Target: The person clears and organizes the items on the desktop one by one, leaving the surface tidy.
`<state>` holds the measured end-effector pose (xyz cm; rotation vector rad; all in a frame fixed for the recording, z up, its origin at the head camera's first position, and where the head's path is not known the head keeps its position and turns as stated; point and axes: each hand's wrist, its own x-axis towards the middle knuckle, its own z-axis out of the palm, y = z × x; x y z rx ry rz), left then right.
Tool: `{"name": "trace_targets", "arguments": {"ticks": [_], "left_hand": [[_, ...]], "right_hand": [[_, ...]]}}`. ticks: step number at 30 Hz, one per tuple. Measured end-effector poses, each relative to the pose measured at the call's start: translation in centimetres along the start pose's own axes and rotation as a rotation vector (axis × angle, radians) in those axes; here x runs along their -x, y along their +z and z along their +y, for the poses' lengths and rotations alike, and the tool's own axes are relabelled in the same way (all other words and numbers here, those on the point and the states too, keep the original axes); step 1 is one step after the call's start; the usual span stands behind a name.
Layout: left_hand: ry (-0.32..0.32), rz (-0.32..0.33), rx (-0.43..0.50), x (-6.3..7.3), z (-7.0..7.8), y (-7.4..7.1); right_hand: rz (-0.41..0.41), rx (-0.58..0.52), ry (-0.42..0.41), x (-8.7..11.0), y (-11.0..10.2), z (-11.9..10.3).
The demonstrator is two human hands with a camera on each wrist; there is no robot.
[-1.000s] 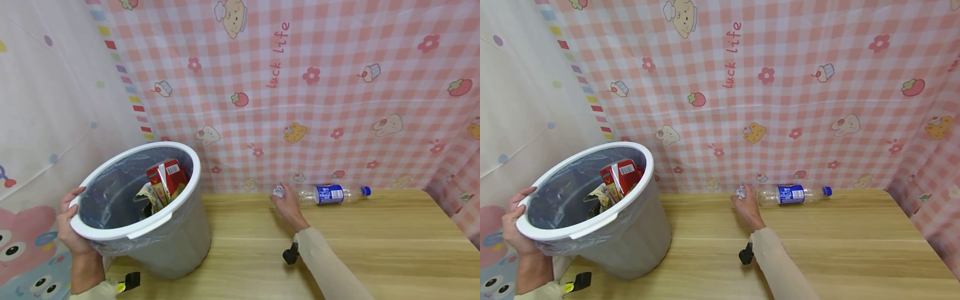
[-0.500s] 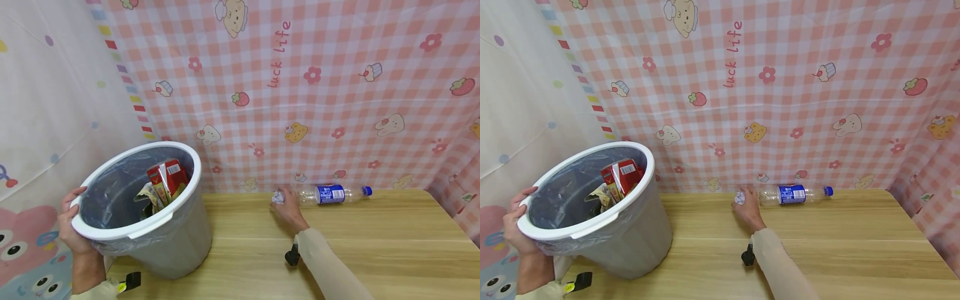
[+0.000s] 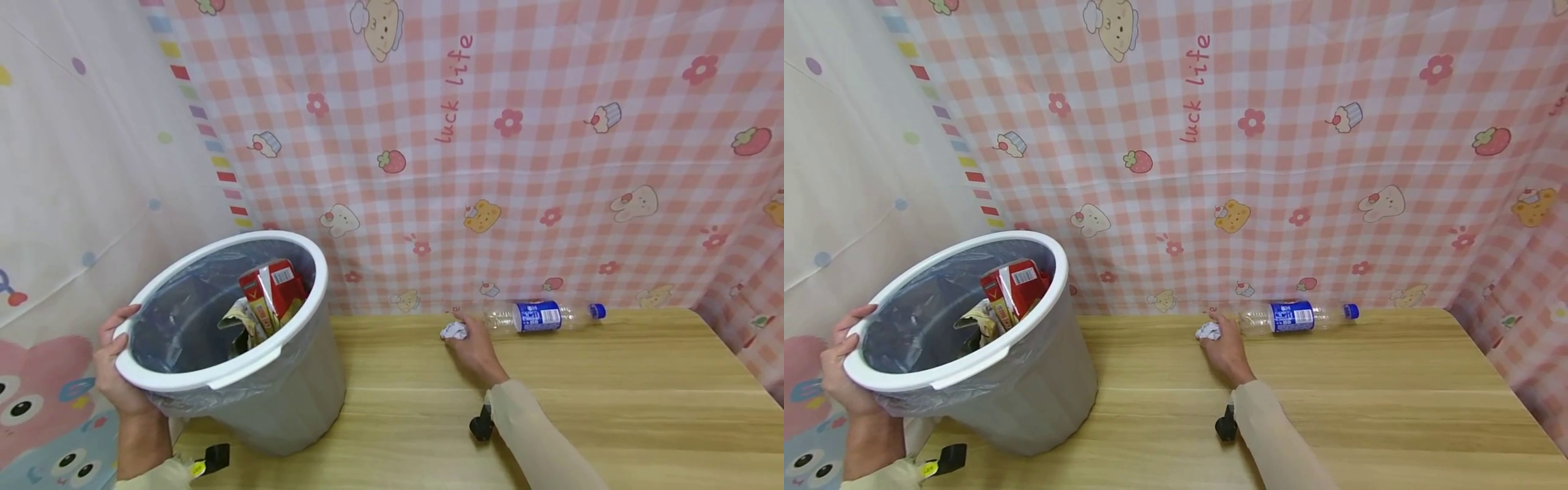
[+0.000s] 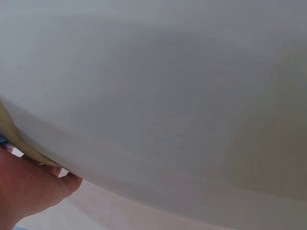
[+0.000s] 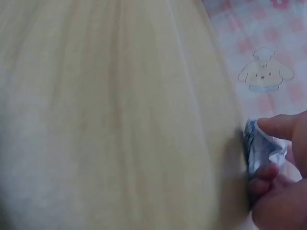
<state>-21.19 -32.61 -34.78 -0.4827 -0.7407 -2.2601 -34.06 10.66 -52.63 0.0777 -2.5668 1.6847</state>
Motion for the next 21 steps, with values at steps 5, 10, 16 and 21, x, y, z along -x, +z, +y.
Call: {"name": "trace_targets", "arguments": {"ticks": [5, 10, 16, 21], "left_hand": [[0.014, 0.033, -0.038, -0.2, 0.0, 0.4], [0.021, 0.055, -0.056, -0.3, 0.0, 0.6], [0.024, 0.071, -0.061, -0.1, -0.1, 0.6], [0.018, 0.073, -0.043, 0.0, -0.2, 0.5]], "right_hand": [[0.015, -0.03, 0.013, 0.2, -0.3, 0.8], [0.037, -0.077, -0.024, 0.4, -0.1, 1.1], [0.054, -0.059, -0.032, 1.0, 0.3, 1.4], [0.068, -0.095, -0.01, 1.4, 0.2, 1.7]]}}
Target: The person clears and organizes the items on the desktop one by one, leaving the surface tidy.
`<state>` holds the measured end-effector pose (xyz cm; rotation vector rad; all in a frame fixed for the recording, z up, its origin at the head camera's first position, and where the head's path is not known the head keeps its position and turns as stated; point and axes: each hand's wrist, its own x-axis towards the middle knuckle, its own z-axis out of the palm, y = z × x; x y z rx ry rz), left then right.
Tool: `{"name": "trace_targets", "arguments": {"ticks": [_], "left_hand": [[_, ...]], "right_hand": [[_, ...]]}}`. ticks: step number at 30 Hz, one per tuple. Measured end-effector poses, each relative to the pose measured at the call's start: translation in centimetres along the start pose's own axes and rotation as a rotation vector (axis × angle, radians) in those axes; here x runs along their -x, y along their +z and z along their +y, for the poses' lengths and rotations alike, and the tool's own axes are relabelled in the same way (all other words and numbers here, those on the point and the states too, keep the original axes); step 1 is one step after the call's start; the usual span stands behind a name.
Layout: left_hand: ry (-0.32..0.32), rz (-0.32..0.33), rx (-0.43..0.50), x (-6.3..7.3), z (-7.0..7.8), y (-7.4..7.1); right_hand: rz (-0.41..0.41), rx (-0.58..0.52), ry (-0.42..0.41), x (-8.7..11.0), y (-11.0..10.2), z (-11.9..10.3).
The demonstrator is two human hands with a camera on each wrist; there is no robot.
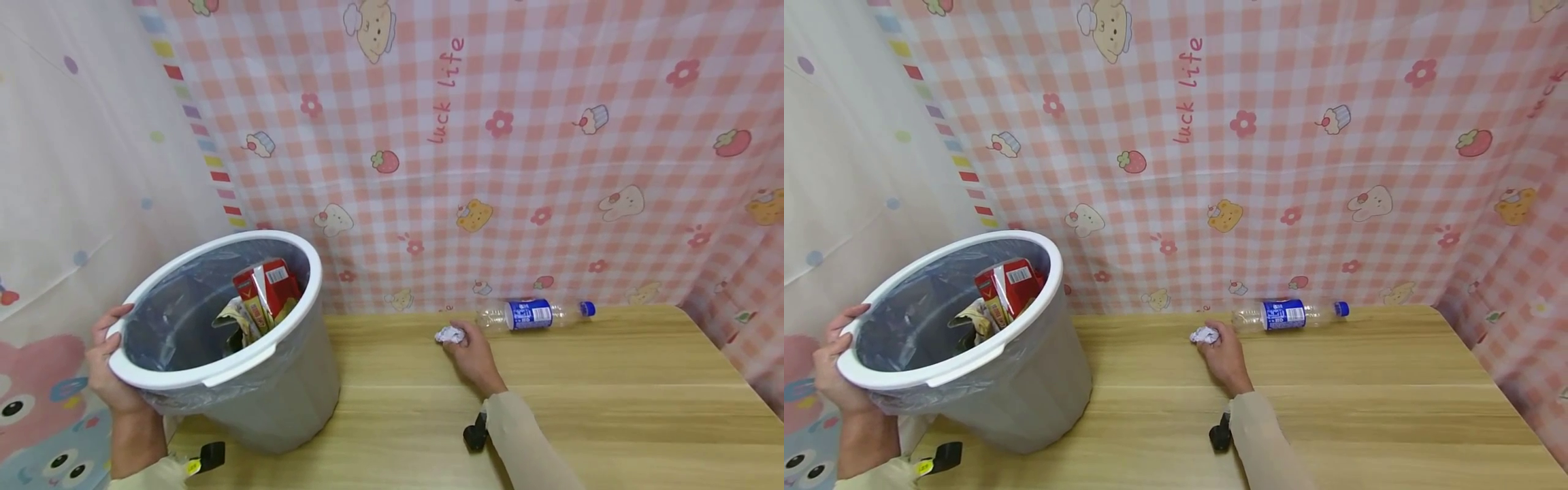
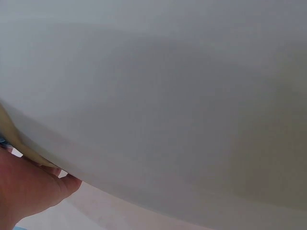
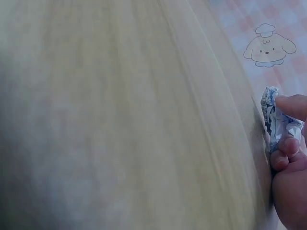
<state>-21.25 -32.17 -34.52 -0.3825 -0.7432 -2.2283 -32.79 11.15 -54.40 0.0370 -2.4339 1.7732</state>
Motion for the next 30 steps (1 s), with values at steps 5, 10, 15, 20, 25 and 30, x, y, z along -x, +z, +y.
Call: {"name": "trace_targets", "arguments": {"ticks": [5, 10, 15, 20, 25, 30], "left_hand": [[0.0, 0.0, -0.005, 0.04, 0.04, -0.08], [-0.002, 0.001, -0.016, 0.07, 0.03, -0.13], [-0.005, -0.009, 0.013, 0.03, 0.09, -0.19], [-0.007, -0.019, 0.029, 0.05, 0.08, -0.18], [-0.012, -0.036, 0.042, 0.04, 0.07, -0.17], [-0.016, -0.038, 0.057, 0.01, 0.13, -0.12]], "right_hand": [[0.004, 0.012, 0.012, 0.09, 0.17, 0.19], [0.014, 0.022, 0.015, 0.23, 0.1, -0.06], [0.012, 0.026, 0.011, 0.25, 0.1, -0.12], [0.005, 0.034, 0.012, 0.11, -0.02, -0.19], [0.005, 0.061, 0.007, 0.19, -0.18, -0.47], [0.006, 0.061, 0.0, 0.28, -0.11, -0.61]]}}
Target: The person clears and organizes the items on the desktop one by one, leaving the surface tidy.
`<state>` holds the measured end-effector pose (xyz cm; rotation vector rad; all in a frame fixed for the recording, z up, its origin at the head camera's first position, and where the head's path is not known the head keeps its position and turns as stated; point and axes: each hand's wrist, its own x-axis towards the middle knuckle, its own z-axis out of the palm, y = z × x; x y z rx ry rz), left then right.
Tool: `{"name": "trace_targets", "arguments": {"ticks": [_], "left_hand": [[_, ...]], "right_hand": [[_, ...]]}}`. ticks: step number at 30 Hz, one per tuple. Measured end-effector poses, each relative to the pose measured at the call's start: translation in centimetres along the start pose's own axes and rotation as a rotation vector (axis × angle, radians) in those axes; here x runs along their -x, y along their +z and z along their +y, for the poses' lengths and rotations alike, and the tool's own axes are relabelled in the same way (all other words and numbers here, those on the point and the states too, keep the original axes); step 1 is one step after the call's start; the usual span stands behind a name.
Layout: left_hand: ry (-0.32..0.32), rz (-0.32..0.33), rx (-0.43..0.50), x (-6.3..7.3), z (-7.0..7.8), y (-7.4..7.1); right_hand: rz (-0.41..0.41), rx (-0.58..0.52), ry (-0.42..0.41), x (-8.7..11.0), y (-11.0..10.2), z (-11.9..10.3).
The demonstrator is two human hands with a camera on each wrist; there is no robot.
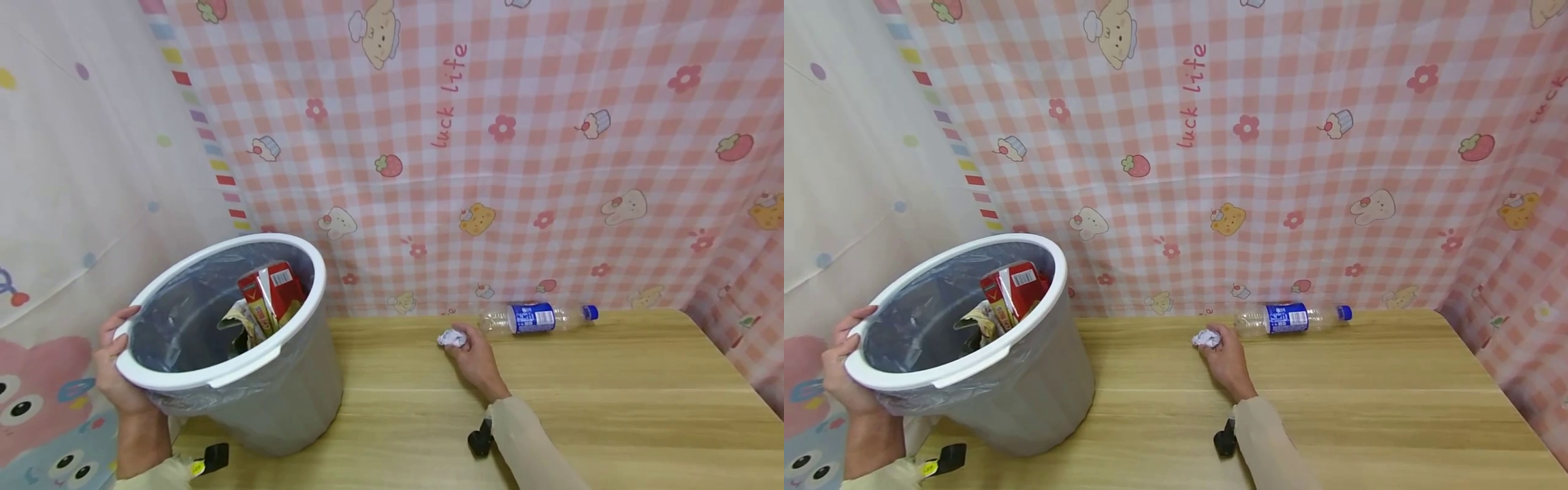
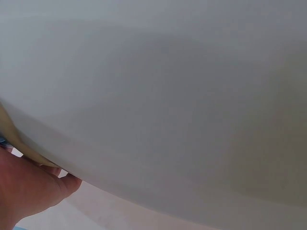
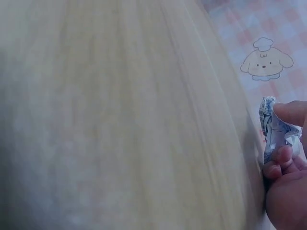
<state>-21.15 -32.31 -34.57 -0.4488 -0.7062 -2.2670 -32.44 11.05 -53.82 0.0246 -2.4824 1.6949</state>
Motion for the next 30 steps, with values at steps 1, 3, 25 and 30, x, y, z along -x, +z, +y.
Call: {"name": "trace_targets", "arguments": {"ticks": [1, 3, 25, 30], "left_hand": [[-0.001, 0.003, 0.001, 0.0, 0.0, 0.0], [0.0, 0.003, -0.008, 0.0, 0.0, 0.0], [-0.011, -0.029, 0.022, 0.1, 0.0, -0.2], [-0.009, -0.038, 0.02, 0.1, 0.1, -0.1]], "right_hand": [[0.0, -0.003, 0.001, 0.0, 0.0, 0.0], [0.0, -0.01, 0.003, 0.0, 0.0, -0.1], [-0.017, -0.093, -0.137, -0.2, -0.7, -4.5], [-0.037, -0.134, -0.171, -0.3, -0.8, -6.7]]}}
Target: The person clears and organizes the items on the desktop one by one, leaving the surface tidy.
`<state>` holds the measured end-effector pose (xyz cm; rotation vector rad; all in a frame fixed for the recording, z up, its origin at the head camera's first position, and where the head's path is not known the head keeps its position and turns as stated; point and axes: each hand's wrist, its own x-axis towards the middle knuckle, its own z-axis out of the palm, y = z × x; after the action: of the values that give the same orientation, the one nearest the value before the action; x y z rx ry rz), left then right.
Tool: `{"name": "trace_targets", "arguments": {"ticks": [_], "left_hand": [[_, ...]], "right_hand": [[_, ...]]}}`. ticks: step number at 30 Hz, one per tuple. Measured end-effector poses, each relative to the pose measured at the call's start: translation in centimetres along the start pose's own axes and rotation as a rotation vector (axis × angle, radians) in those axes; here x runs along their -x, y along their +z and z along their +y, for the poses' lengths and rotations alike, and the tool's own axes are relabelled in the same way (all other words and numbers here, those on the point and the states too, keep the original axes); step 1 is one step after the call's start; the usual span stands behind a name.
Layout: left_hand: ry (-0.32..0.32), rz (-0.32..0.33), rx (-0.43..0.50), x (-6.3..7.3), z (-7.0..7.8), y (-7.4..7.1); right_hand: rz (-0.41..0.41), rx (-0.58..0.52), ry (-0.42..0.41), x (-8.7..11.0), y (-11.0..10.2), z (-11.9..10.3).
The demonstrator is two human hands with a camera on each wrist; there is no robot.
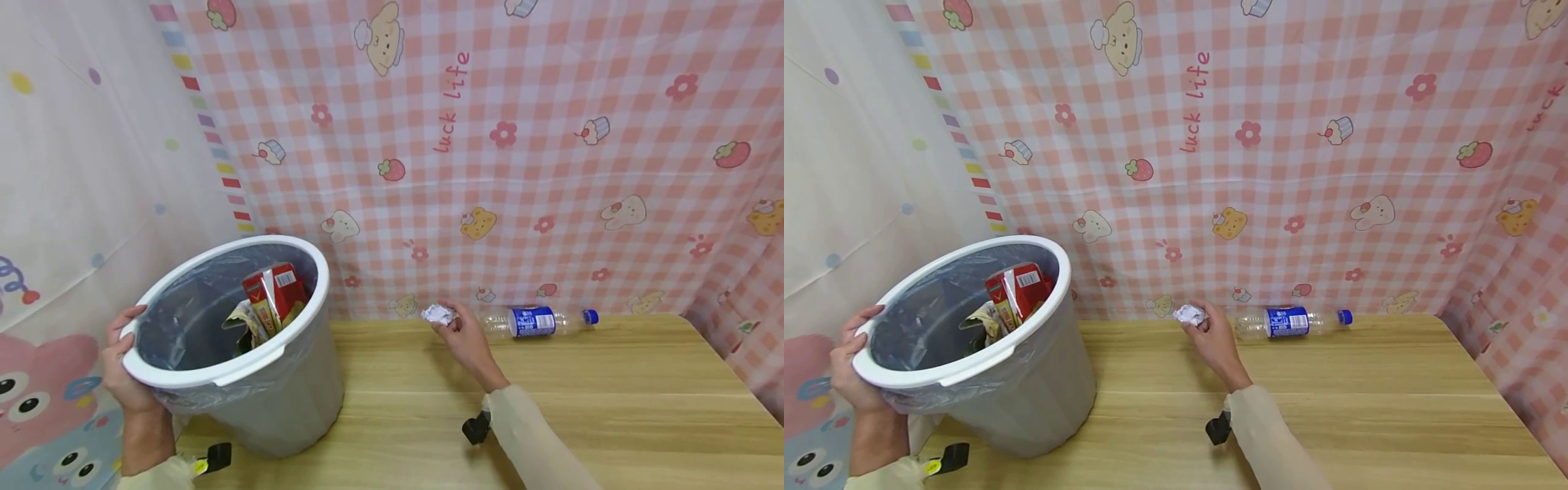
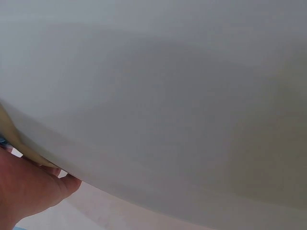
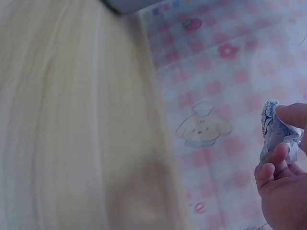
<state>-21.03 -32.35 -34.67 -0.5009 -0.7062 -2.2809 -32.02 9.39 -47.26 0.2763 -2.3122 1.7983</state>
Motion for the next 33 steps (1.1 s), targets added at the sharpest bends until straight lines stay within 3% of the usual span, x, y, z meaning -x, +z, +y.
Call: {"name": "trace_targets", "arguments": {"ticks": [10, 27, 33], "left_hand": [[0.0, 0.011, -0.021, 0.1, 0.0, 0.2], [0.001, 0.017, -0.006, 0.1, 0.0, 0.3], [0.004, 0.014, -0.016, 0.1, 0.0, 0.2]], "right_hand": [[-0.016, -0.049, -0.024, -0.5, 0.2, -3.0], [-0.108, -0.223, -0.049, -0.8, 0.8, -7.7], [-0.143, -0.287, -0.11, -0.8, 1.5, -10.6]]}}
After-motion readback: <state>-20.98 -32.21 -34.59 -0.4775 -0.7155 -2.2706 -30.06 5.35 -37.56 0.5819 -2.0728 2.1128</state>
